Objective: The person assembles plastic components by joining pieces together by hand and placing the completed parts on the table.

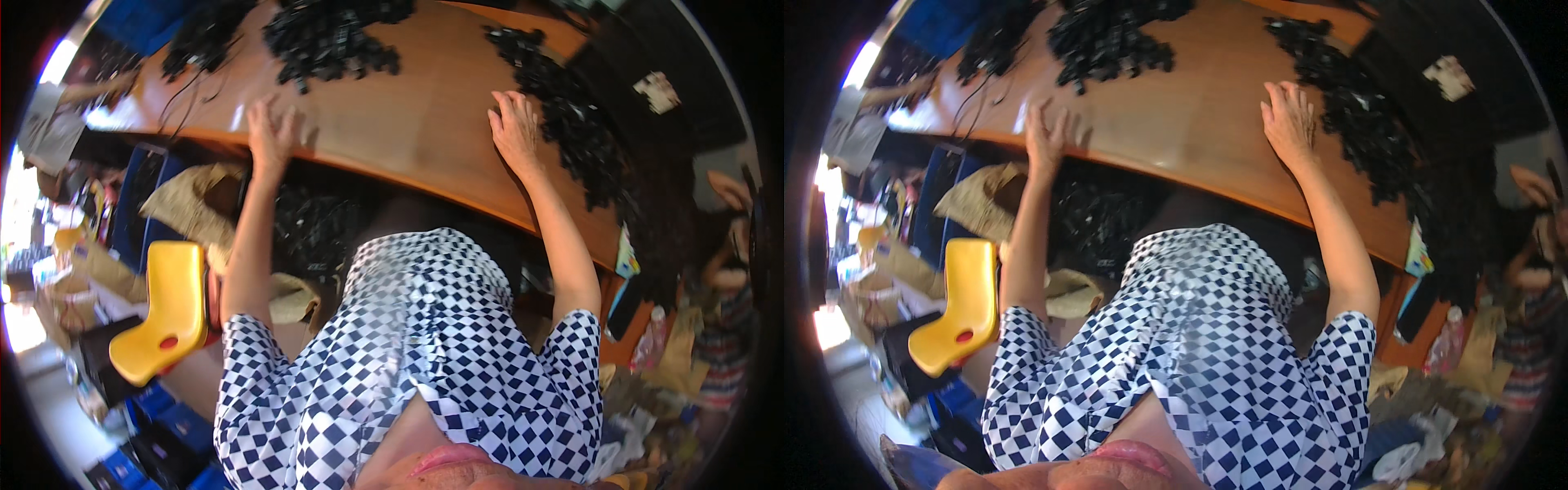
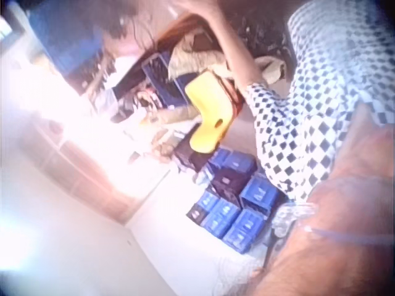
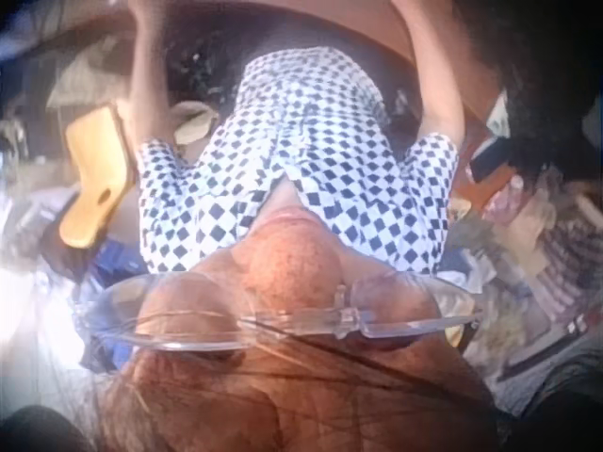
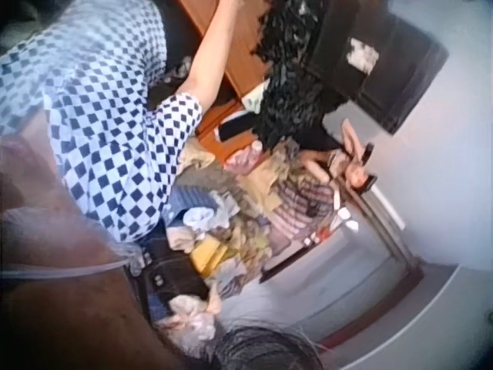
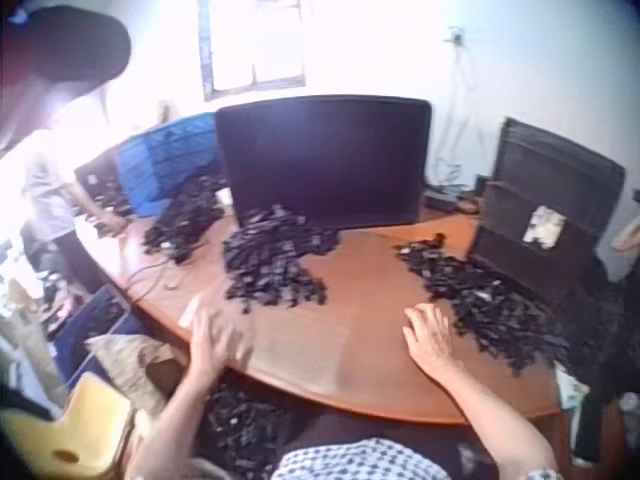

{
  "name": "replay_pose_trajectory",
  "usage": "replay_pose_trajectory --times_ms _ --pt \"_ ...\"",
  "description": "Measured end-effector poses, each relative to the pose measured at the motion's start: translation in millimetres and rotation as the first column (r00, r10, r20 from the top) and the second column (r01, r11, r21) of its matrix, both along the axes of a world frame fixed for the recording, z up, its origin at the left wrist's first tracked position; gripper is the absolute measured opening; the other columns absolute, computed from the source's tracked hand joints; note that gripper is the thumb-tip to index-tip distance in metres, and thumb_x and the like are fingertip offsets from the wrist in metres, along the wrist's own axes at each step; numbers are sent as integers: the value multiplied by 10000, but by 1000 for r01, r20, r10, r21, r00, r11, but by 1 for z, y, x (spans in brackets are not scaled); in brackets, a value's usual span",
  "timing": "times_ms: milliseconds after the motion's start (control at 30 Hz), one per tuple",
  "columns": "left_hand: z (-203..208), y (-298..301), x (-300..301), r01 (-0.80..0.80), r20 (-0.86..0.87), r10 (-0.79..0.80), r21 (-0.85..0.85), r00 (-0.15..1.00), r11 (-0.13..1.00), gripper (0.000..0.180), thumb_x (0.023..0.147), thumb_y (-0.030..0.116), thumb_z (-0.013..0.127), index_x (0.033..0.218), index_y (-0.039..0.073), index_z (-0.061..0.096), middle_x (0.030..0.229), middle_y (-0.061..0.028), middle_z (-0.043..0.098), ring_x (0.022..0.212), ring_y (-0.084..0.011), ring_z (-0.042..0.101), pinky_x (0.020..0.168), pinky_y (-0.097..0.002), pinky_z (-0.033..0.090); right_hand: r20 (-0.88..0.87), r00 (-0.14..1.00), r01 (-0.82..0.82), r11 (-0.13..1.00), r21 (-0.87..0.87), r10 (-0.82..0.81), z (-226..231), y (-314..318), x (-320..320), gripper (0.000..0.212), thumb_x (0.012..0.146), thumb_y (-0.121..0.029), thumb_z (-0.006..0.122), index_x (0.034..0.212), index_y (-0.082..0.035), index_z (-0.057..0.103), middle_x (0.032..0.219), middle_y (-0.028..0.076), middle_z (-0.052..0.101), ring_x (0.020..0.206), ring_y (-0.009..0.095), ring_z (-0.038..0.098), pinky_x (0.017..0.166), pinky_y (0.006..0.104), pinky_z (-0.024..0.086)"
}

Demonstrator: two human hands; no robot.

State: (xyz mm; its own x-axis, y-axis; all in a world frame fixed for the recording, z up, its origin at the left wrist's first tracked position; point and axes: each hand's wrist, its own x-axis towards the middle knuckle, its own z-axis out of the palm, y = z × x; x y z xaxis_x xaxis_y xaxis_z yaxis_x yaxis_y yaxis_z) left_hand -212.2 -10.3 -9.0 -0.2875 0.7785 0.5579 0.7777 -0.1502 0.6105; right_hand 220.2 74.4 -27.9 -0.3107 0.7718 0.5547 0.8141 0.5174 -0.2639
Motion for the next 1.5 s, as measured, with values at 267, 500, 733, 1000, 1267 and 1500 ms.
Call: replay_pose_trajectory --times_ms 267,500,733,1000,1267,1500 --pt "-25 99 -14 -187 -170 163 -136 972 973 600 864 444 711 1379 183 549 1343 -197 542 1247 -389 511 1055 -501 399 390 911 135 991 17 -131 16 44 59 333 901 -111 606 1233 -125 608 1137 86 595 1081 291 544 873 456 429" --pt "-18 71 92 103 -219 -105 -23 970 994 558 824 261 719 1350 187 549 1327 -184 522 1253 -400 466 1067 -496 377 608 783 128 991 50 -132 26 70 65 200 813 -54 661 1010 -78 637 994 89 672 986 281 612 833 422 458" --pt "-5 30 132 310 -161 -346 -210 924 927 624 870 242 723 1430 115 476 1396 -202 494 1304 -382 464 1095 -450 388 567 823 55 998 9 -51 35 63 63 137 873 -100 670 1003 -94 628 973 63 671 964 278 611 831 433 451" --pt "-3 -9 103 64 -48 -70 -120 996 991 360 859 213 735 1157 50 613 1096 -139 621 1053 -306 598 901 -425 459 -109 993 -67 984 -164 50 34 50 56 120 946 -188 646 971 -70 644 840 30 689 754 176 623 700 358 485" --pt "4 4 114 103 -294 -161 -202 942 974 254 817 191 727 1027 81 636 952 -107 648 929 -321 611 813 -438 474 -732 677 -549 606 -576 -81 8 -67 -2 162 937 -106 674 1054 -21 601 892 59 676 784 120 656 687 269 532" --pt "4 -37 120 176 -248 -246 -275 937 945 250 843 202 738 993 46 612 907 -132 659 846 -330 653 744 -424 511 -343 934 -285 785 -551 99 21 -81 18 183 888 -80 688 1053 -32 629 930 102 674 842 248 665 742 350 519"
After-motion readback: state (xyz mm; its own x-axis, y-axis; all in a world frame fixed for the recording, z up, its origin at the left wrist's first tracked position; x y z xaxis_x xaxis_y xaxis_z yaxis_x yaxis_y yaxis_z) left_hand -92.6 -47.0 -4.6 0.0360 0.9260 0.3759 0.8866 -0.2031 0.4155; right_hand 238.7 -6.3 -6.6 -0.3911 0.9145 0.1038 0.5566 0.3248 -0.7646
